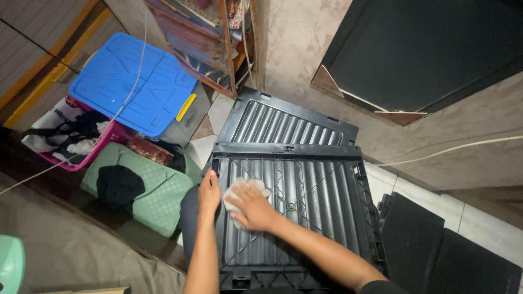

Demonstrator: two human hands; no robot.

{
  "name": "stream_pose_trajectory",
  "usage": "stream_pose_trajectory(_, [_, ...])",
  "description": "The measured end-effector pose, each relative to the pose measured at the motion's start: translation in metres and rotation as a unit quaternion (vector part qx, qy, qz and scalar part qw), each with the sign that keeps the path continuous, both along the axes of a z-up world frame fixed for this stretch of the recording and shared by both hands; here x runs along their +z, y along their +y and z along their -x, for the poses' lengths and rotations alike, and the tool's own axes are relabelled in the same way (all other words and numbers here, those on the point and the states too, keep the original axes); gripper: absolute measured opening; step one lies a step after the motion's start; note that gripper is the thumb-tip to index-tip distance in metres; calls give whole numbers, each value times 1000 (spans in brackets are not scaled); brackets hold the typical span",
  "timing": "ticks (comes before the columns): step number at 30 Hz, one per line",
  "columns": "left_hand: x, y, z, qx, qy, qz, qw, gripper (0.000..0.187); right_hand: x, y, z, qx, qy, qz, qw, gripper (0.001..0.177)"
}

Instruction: The person sits on the floor and wipes the surfaces of several black plastic panels using a cloth. They handle the panels one at a time, wiping both sides and occasionally flipping them over to continue cleaning.

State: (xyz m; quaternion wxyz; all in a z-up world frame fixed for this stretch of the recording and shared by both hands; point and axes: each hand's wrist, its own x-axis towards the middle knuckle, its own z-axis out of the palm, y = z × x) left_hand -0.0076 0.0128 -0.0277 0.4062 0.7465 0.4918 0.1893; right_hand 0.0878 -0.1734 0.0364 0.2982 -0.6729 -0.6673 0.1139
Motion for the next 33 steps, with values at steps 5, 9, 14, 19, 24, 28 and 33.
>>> stream_pose_trajectory(5, [-3, -2, 4, -5, -25, -5, 1000, 58, 7, -52, 49, 78, 1, 50, 996, 64])
stream_pose_trajectory(9, [-2, -1, 4, -6, -31, 3, 1000, 60, -4, -32, 46, 3, -34, 8, 999, 64])
stream_pose_trajectory(14, [0, 3, 4, -6, 14, 39, 999, 68, -15, 42, -11, -91, -45, 6, 995, 58])
stream_pose_trajectory(19, [-5, 5, 5, -5, -26, 54, 998, 73, -13, 49, -16, -74, -56, 9, 996, 55])
stream_pose_trajectory(24, [-8, 4, 1, -13, -7, 28, 1000, 74, -15, -7, 28, 99, -36, -48, 993, 54])
stream_pose_trajectory(28, [-5, 1, 3, -5, -18, 30, 999, 74, -31, -20, 43, 226, -22, -21, 974, 47])
stream_pose_trajectory(33, [-1, 5, 6, -3, -44, 65, 997, 72, -50, 37, -24, 161, 24, -53, 985, 52])
